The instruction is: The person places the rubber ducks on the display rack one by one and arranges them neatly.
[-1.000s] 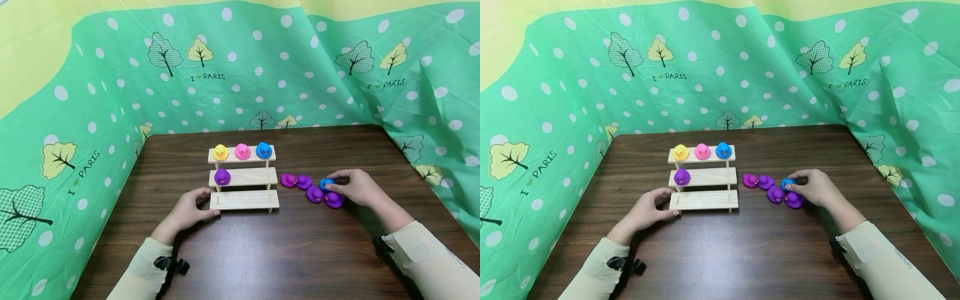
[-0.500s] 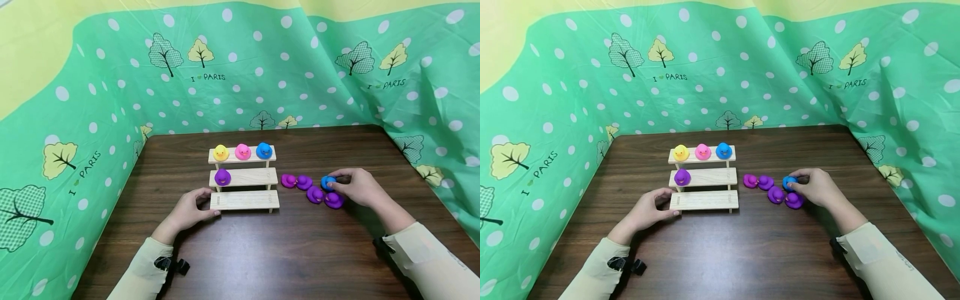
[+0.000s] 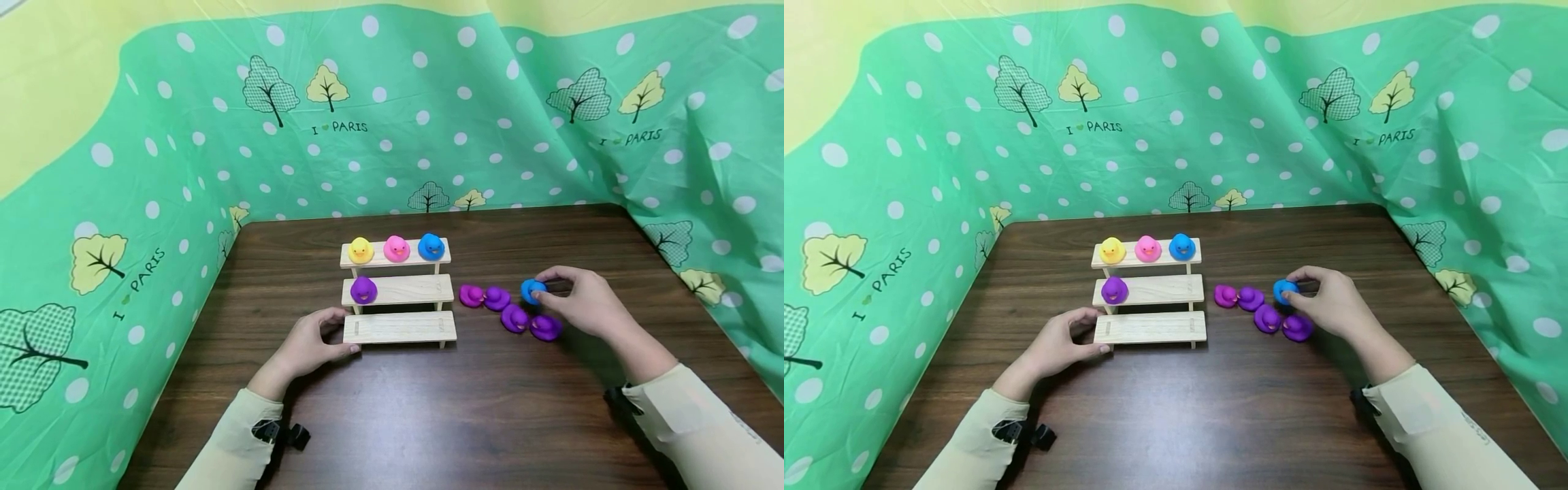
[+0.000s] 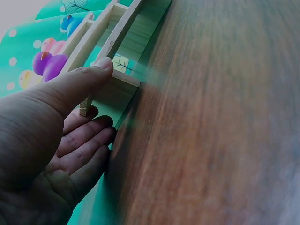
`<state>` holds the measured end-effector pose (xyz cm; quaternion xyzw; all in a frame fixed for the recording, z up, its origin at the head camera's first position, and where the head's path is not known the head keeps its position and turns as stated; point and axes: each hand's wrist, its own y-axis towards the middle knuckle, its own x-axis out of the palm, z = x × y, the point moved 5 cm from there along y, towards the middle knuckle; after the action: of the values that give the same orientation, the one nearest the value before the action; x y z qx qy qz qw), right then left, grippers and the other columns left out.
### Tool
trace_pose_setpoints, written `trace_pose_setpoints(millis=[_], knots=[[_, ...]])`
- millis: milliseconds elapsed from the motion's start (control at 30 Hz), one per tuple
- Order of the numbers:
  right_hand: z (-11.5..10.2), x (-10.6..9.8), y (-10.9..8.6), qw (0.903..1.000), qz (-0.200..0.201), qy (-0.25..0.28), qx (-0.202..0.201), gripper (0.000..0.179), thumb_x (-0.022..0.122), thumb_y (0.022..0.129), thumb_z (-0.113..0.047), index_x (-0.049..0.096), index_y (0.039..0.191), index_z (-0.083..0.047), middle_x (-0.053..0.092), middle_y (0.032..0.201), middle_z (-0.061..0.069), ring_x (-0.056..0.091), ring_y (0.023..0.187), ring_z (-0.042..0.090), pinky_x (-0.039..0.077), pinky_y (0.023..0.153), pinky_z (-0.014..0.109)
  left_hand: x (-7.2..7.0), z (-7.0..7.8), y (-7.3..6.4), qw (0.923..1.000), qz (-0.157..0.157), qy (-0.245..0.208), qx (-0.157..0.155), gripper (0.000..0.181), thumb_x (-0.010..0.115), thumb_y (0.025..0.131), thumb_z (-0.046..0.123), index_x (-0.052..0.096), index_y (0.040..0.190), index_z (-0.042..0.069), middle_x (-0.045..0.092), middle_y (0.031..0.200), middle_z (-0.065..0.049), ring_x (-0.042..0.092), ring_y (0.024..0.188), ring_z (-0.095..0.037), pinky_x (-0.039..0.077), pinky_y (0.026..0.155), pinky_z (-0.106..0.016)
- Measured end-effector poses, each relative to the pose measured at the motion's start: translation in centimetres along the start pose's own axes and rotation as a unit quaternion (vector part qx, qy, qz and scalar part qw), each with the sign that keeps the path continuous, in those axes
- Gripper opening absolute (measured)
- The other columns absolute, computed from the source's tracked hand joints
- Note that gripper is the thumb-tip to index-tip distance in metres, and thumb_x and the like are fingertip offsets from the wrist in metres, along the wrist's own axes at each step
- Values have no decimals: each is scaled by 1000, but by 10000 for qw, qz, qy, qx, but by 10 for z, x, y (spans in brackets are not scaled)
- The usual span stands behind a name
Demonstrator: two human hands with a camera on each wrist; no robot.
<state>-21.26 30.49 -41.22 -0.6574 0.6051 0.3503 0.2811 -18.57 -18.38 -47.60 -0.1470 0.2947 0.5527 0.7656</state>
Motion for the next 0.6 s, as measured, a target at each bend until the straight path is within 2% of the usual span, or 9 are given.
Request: trace_pose_setpoints(millis=[200, 433, 600], knots=[[-14, 1, -2, 9996, 98, 178, -181, 35, 79, 96, -37, 75, 119, -11, 76, 111, 14, 71, 99, 30, 56, 71, 25, 1, -1, 0, 10000, -37, 14, -53, 56, 98, 76, 28, 69, 121, 13, 72, 125, -2, 68, 121, -22, 53, 106, -39], [-29, 3, -3, 9978, 171, 543, -335, 33, 80, 96, -35, 75, 120, -12, 76, 113, 13, 74, 102, 33, 55, 73, 16, 1, -1, 0, 10000, 2, 24, 18, 57, 97, 76, 30, 69, 122, 11, 73, 125, -4, 69, 119, -24, 54, 105, -43], [-43, 4, -4, 9959, 176, 743, -493, 32, 80, 96, -32, 75, 120, -13, 76, 112, 13, 75, 100, 33, 56, 72, 17, 1, -2, 0, 10000, -16, 27, -58, 56, 98, 76, 28, 69, 121, 13, 73, 124, -2, 68, 119, -21, 54, 105, -39]])
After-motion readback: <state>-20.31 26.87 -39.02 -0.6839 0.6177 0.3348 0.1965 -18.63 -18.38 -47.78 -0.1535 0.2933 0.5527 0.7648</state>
